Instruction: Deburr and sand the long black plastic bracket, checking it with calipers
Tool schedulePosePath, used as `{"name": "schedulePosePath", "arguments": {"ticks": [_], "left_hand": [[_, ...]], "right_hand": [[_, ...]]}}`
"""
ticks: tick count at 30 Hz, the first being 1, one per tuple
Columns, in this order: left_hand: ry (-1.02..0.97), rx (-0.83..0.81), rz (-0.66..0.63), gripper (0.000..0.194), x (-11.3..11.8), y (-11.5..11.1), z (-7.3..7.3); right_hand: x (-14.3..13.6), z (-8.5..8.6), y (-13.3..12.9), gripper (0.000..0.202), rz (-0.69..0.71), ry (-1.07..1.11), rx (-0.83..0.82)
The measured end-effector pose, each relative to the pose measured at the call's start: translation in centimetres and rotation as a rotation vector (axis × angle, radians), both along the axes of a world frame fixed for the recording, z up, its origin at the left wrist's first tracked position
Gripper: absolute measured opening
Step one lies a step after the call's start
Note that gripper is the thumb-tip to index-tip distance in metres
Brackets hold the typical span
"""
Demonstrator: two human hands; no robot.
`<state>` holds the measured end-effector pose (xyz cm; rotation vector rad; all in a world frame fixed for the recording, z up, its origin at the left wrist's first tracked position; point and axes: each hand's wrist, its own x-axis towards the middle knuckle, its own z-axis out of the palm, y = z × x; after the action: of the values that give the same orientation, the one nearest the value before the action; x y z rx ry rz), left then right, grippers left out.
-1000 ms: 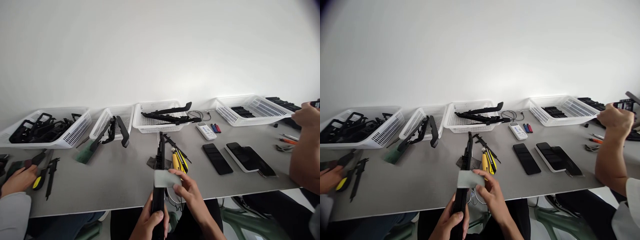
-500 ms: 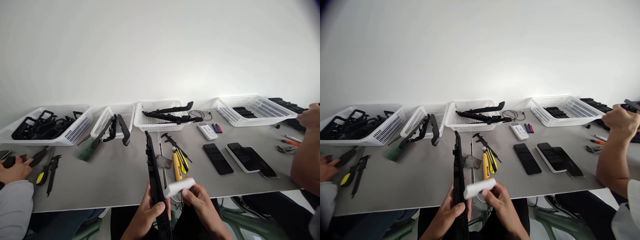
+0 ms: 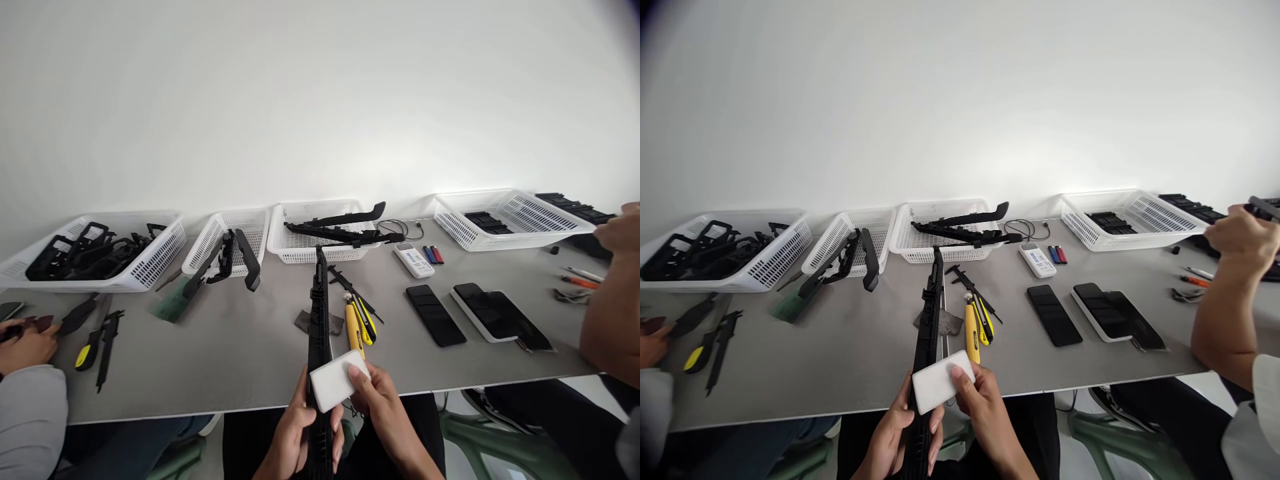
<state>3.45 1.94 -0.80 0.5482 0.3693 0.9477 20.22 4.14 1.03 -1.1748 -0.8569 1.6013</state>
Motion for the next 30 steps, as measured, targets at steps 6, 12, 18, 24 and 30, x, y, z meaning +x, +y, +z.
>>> {"name": "schedulePosePath", "arguments": {"ticks": [6, 12, 18, 24, 30], "left_hand": [[0.131, -0.065, 0.004, 0.071, 0.4, -0.2, -0.2], [0.305, -0.142, 0.028, 0.071, -0.3, -0.2, 1.2], [0.356, -0.106, 0.124, 0.059, 0.2, -0.3, 1.9], [0.386, -0.086, 0.273, 0.058, 0.5, 0.2, 1.5], [0.439, -0.088, 0.348, 0.058, 0.5, -0.2, 0.2]], "right_hand": [[0.7, -0.4, -0.1, 0.061, 0.006, 0.014, -0.066], [2.5, 0.8, 0.4, 0.058, 0.280, -0.054, 0.035], [1.8, 1.7, 1.2, 0.060, 0.237, -0.064, 0.056], [-0.3, 1.5, -0.1, 0.062, 0.268, -0.085, 0.081], [-0.4, 1.9, -0.5, 0.060, 0.173, -0.208, 0.121]]}}
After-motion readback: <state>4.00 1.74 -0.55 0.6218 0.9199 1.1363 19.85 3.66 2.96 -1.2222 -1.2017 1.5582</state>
